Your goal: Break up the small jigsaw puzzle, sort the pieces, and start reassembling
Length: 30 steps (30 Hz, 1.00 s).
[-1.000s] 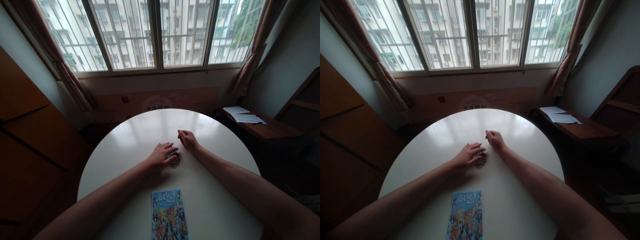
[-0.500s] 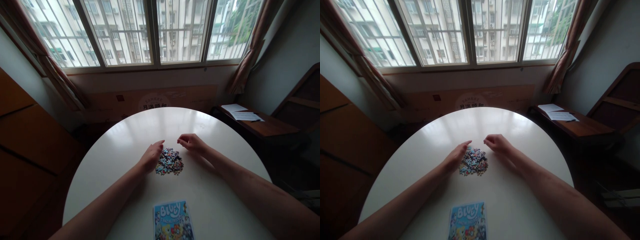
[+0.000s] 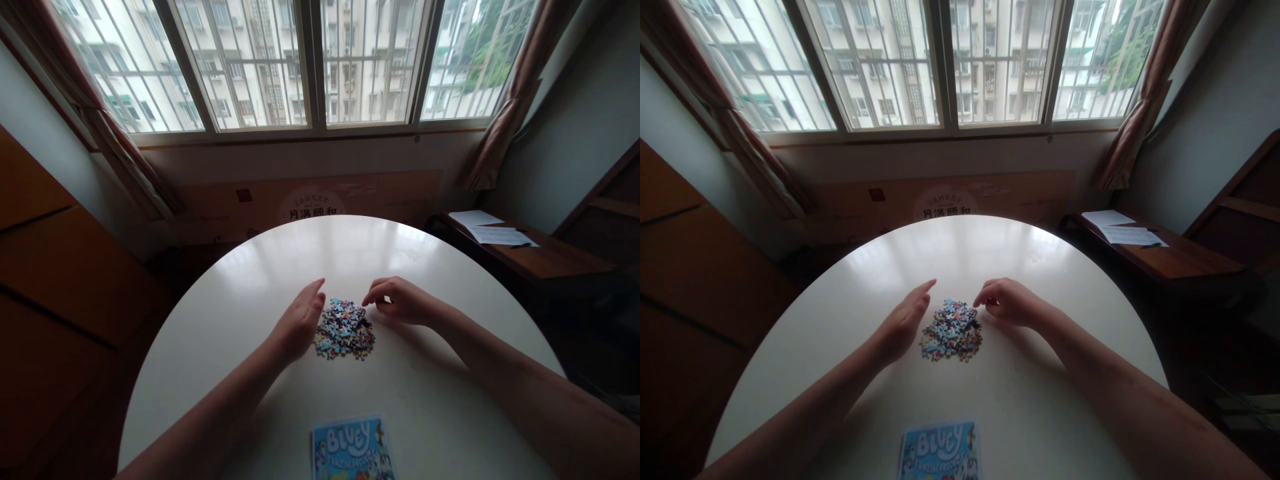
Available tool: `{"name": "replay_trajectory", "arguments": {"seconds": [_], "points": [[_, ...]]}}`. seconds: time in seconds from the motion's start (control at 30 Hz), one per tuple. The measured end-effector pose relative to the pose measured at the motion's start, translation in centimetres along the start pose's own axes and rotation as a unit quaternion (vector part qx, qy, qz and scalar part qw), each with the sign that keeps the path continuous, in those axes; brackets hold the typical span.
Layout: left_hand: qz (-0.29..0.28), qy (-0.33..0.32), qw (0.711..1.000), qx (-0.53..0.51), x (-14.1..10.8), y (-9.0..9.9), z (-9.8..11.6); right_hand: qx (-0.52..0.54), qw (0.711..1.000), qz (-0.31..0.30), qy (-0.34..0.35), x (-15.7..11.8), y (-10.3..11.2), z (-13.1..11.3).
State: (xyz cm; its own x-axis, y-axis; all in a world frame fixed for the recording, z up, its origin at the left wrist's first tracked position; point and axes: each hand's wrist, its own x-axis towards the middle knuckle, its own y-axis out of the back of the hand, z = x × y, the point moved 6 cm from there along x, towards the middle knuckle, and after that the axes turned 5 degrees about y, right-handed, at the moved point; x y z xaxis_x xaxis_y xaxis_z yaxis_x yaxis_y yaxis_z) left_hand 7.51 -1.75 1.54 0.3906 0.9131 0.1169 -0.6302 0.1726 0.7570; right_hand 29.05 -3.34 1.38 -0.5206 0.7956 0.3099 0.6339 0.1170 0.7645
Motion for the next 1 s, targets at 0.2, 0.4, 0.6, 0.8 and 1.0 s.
{"name": "replay_trajectory", "arguments": {"seconds": [0.2,0.4,0.6,0.8,1.0], "points": [[0.017,-0.129,0.983,0.131,1.6,0.9,-0.8,-0.003,1.0,0.011,-0.023,0.0,0.0,0.2],[0.021,-0.135,0.977,0.166,2.1,-0.3,-1.6,0.007,0.999,0.029,-0.044,0.2,-0.4,1.4],[0.03,-0.067,0.977,0.2,4.6,1.8,-2.7,-0.001,0.996,0.069,-0.064,0.2,-0.7,2.4],[0.016,-0.042,0.982,0.181,7.6,1.9,-4.0,-0.009,0.994,0.085,-0.071,0.3,-0.7,2.5],[0.031,-0.104,0.986,0.129,7.8,1.3,-5.0,0.0,0.993,0.09,-0.073,0.3,-0.8,3.2]]}}
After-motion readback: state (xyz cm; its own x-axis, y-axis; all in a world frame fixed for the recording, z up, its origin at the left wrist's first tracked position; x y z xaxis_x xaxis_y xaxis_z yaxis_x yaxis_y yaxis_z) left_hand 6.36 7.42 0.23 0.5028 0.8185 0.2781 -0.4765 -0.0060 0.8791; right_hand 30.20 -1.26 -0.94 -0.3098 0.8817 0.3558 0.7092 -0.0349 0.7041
